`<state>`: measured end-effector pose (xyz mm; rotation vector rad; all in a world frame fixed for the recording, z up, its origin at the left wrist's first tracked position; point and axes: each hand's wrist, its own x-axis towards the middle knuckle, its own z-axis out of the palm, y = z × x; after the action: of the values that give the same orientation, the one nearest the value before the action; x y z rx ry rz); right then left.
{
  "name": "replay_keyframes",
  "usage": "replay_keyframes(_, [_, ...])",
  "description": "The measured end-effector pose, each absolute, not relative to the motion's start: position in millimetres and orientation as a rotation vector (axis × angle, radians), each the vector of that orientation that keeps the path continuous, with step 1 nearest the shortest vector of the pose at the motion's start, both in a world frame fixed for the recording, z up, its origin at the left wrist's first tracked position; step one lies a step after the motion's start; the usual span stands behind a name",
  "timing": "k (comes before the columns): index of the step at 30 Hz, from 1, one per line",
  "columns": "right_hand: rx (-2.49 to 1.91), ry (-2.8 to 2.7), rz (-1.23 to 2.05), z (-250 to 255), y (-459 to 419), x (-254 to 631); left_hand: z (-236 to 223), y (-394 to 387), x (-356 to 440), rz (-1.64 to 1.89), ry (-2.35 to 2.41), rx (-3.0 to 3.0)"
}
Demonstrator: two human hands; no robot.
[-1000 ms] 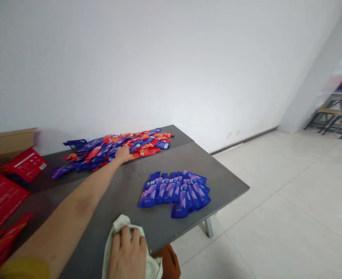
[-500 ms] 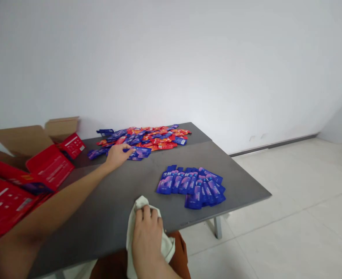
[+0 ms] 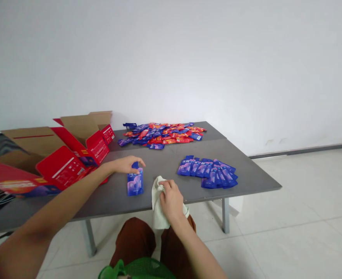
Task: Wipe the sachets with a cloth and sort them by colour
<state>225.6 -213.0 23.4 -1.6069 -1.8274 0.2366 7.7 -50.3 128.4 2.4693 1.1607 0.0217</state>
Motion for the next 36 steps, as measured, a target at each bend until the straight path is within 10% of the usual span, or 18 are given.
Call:
replay_keyframes(13, [-1.159,-2.49,0.057,32.8,-159.3,169.2,16.1,-192.6,-8.5,0.502,1.818,2.525])
replay_keyframes(36, [-1.117,-2.671,-0.024,40.1,-119.5,167.5,-0.6,-194.5,25.7,0.254,2.259,2.532])
